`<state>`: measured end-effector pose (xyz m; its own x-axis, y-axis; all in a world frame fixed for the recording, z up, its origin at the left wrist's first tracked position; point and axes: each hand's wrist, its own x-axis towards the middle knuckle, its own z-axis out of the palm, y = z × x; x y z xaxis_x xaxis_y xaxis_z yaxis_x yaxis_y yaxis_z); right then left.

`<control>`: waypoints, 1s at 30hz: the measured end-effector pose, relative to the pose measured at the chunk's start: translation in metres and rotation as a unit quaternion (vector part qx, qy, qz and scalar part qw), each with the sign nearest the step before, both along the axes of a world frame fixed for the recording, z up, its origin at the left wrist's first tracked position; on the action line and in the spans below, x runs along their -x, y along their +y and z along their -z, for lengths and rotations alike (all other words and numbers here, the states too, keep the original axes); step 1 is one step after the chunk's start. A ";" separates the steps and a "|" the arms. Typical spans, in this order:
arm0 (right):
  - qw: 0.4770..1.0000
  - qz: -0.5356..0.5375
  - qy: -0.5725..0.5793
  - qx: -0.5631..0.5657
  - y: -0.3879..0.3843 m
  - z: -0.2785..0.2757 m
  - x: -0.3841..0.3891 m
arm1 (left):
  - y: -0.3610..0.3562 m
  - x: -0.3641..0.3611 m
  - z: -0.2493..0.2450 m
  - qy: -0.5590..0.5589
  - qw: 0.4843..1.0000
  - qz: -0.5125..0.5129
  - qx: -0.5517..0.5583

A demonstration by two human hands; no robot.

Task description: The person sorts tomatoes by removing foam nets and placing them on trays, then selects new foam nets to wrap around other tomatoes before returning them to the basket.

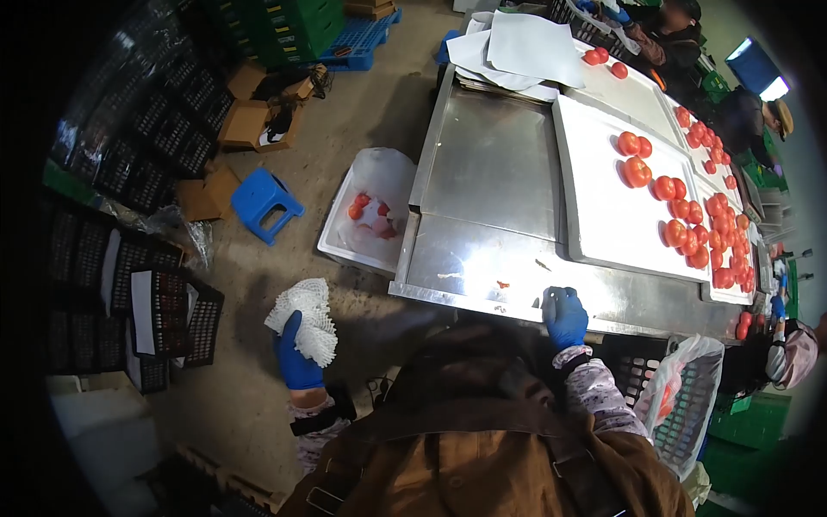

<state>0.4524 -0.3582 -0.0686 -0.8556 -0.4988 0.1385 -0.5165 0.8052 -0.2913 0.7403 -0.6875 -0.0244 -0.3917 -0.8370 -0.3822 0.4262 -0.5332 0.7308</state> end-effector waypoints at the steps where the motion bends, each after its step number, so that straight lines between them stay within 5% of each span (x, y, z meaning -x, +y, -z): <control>1: 1.000 -0.003 0.010 -0.001 0.000 0.001 0.000 | 0.002 0.000 -0.001 -0.010 1.000 0.000 -0.001; 8: 1.000 -0.001 0.009 0.007 -0.001 -0.003 0.002 | 0.016 0.014 -0.014 -0.007 0.999 0.053 -0.003; 14: 0.969 -0.022 -0.093 0.226 0.017 -0.012 0.003 | 0.025 0.049 -0.036 -0.016 0.991 0.118 0.057; 18: 0.953 0.038 -0.109 0.282 0.035 -0.030 -0.008 | 0.037 0.090 -0.015 0.052 0.981 0.187 -0.003; 20: 0.931 0.004 -0.210 0.299 0.057 -0.040 -0.015 | 0.072 0.134 -0.049 0.055 0.970 0.236 0.012; 23: 0.954 -0.012 -0.114 0.276 0.084 -0.080 -0.031 | 0.119 0.181 -0.064 0.060 0.926 0.371 0.030; 30: 0.914 0.046 -0.027 0.401 0.208 -0.158 -0.062 | 0.281 0.268 -0.149 0.089 0.825 0.547 0.108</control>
<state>0.5146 -0.1502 0.0892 -0.9051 -0.1814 0.3844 -0.4249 0.3594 -0.8308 0.4724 -0.4063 0.1250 -0.9920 0.0146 -0.1252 -0.1134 -0.5364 0.8363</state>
